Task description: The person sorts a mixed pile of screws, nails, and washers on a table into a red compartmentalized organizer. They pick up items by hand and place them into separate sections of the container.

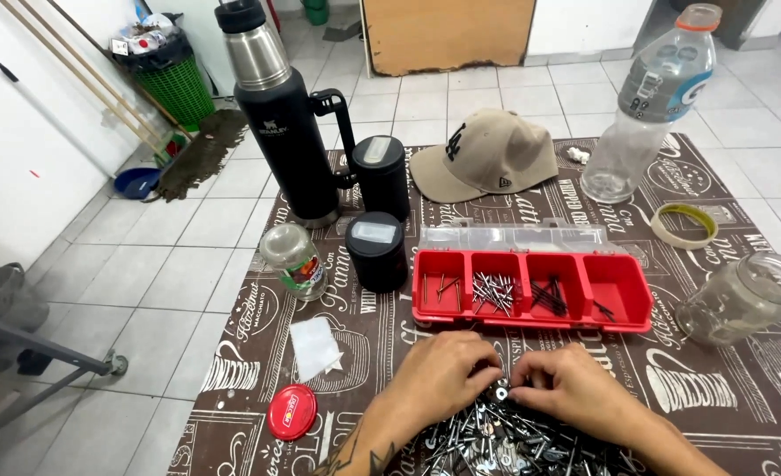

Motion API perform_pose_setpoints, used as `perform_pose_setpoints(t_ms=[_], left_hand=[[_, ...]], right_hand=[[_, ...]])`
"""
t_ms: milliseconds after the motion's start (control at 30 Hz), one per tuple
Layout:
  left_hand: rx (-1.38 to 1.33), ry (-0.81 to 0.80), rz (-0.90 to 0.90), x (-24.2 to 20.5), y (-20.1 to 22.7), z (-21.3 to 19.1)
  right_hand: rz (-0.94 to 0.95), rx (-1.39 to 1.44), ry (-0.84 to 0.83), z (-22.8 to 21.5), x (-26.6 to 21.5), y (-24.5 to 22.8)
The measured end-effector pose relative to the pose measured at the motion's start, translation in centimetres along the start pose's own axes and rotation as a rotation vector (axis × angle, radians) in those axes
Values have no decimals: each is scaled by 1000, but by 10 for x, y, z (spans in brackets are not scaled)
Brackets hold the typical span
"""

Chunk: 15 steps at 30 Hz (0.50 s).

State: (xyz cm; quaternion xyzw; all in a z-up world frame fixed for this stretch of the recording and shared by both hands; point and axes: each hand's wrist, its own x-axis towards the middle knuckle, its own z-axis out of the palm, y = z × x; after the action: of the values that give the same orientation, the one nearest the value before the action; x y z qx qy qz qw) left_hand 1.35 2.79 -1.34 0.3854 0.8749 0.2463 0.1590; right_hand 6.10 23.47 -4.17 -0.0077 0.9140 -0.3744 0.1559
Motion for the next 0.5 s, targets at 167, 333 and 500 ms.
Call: perform_pose_setpoints(t_ms=[167, 333, 500], left_hand=[[-70, -32, -14, -4, 9, -13], [-193, -56, -25, -7, 17, -22], [-205, -37, -22, -9, 19, -27]], right_hand=[[16, 305, 46, -3, 0, 6], [64, 574, 167, -12, -10, -8], [46, 728, 251, -12, -10, -7]])
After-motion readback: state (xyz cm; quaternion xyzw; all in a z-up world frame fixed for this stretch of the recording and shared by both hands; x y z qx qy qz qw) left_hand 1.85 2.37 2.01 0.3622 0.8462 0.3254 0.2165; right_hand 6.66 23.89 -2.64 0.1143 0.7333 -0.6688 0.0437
